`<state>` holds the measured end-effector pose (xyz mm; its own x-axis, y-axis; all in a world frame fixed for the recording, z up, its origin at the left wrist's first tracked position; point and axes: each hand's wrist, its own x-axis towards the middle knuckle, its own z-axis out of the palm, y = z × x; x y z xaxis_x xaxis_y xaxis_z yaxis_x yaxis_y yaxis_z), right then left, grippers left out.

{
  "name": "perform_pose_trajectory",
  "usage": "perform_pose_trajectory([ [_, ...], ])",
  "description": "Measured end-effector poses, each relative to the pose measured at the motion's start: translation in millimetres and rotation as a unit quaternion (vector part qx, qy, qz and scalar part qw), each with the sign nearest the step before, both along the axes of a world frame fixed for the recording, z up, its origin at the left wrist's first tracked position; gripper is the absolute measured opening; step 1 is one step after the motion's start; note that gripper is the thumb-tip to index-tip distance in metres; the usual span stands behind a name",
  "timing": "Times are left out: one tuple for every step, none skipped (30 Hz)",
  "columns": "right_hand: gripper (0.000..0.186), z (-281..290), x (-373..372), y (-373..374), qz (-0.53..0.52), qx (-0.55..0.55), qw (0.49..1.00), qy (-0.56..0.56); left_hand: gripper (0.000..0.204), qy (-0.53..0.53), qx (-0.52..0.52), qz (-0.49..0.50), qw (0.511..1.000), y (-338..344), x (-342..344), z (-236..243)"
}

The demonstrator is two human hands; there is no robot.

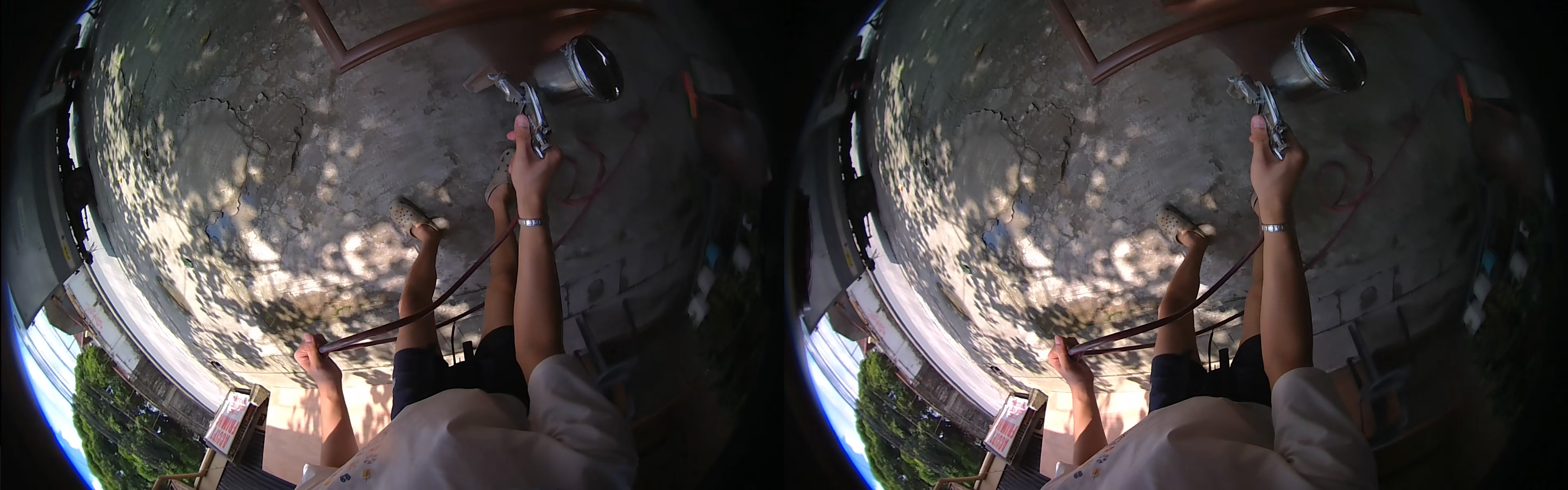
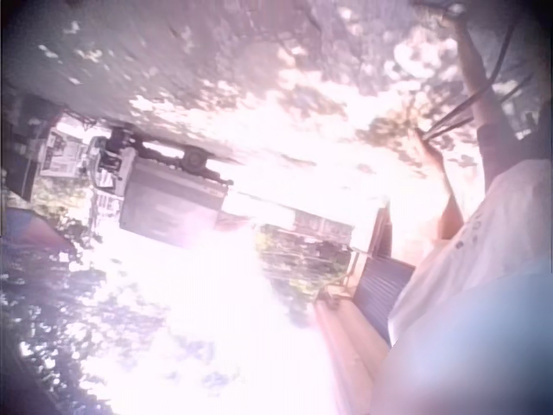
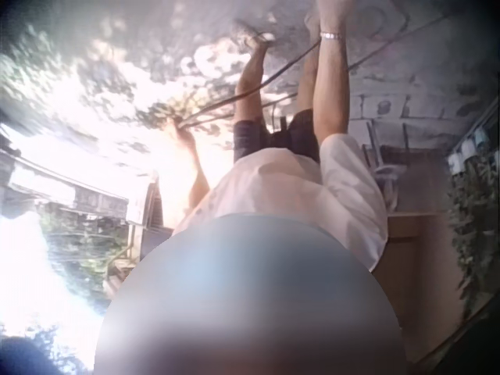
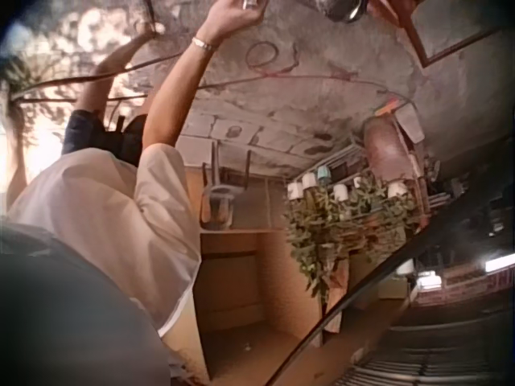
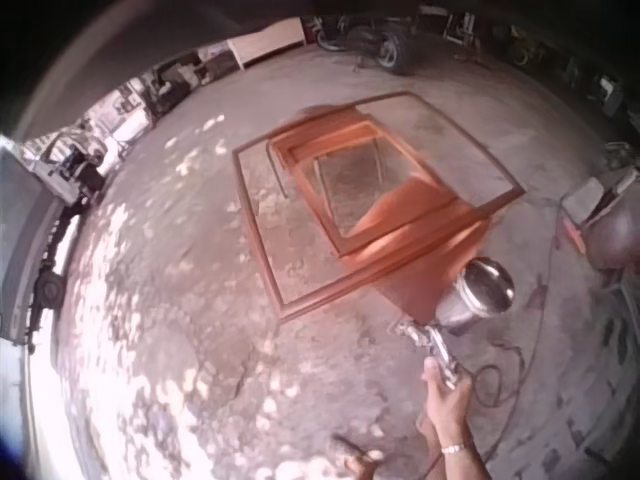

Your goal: The person uses a spray gun to apply finish to a wooden chair frame and a rectangular wooden frame. They repeatedly lift and reposition the frames to access different sides, then continue spraying.

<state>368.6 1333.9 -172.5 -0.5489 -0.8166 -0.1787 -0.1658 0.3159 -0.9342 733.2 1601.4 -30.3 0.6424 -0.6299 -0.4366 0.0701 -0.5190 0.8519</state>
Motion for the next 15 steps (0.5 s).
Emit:
perform_pose_trajectory([
  [0.034,0,-20,-6,-0.014,0.003,1.000,-0.005,0.051,0.006,0.016,-0.010,1.000,-11,-12,3],
  [0.034,1,-41,-13,-0.024,0.009,1.000,-0.003,0.051,-0.006,0.021,-0.018,1.000,-20,-24,2],
  [0.034,0,-62,-19,-0.034,0.014,0.999,-0.001,0.051,-0.018,0.027,-0.026,0.999,-28,-36,1],
  [0.034,-2,-82,-23,-0.038,0.019,0.999,0.009,0.050,-0.030,0.032,-0.033,0.998,-36,-47,1],
  [0.035,-3,-104,-29,-0.043,0.022,0.999,0.020,0.050,-0.026,0.041,-0.031,0.998,-45,-59,2],
  [0.035,-5,-124,-34,-0.047,0.025,0.998,0.031,0.049,-0.026,0.045,-0.046,0.998,-53,-69,2],
  [0.038,-7,-142,-39,-0.055,0.020,0.998,0.036,0.049,-0.026,0.050,-0.060,0.997,-61,-79,3],
  [0.038,-8,-161,-46,-0.063,0.019,0.997,0.038,0.049,-0.025,0.054,-0.074,0.996,-71,-90,2],
  [0.039,-7,-179,-53,-0.071,0.017,0.997,0.040,0.048,-0.036,0.061,-0.065,0.995,-81,-104,1],
  [0.039,-8,-199,-60,-0.080,0.017,0.996,0.039,0.047,-0.025,0.068,-0.069,0.995,-90,-118,1],
  [0.040,-8,-218,-65,-0.090,0.017,0.995,0.037,0.048,-0.022,0.076,-0.093,0.992,-99,-127,1],
  [0.040,-13,-240,-72,-0.101,0.018,0.994,0.032,0.049,-0.019,0.085,-0.117,0.989,-106,-136,1],
  [0.040,-16,-259,-79,-0.112,0.020,0.993,0.028,0.048,-0.030,0.085,-0.142,0.986,-113,-147,1],
  [0.040,-14,-276,-87,-0.117,0.025,0.993,0.019,0.047,-0.041,0.084,-0.164,0.982,-119,-160,0],
  [0.041,-11,-293,-96,-0.122,0.029,0.992,0.010,0.046,-0.050,0.083,-0.186,0.978,-125,-171,-1],
])
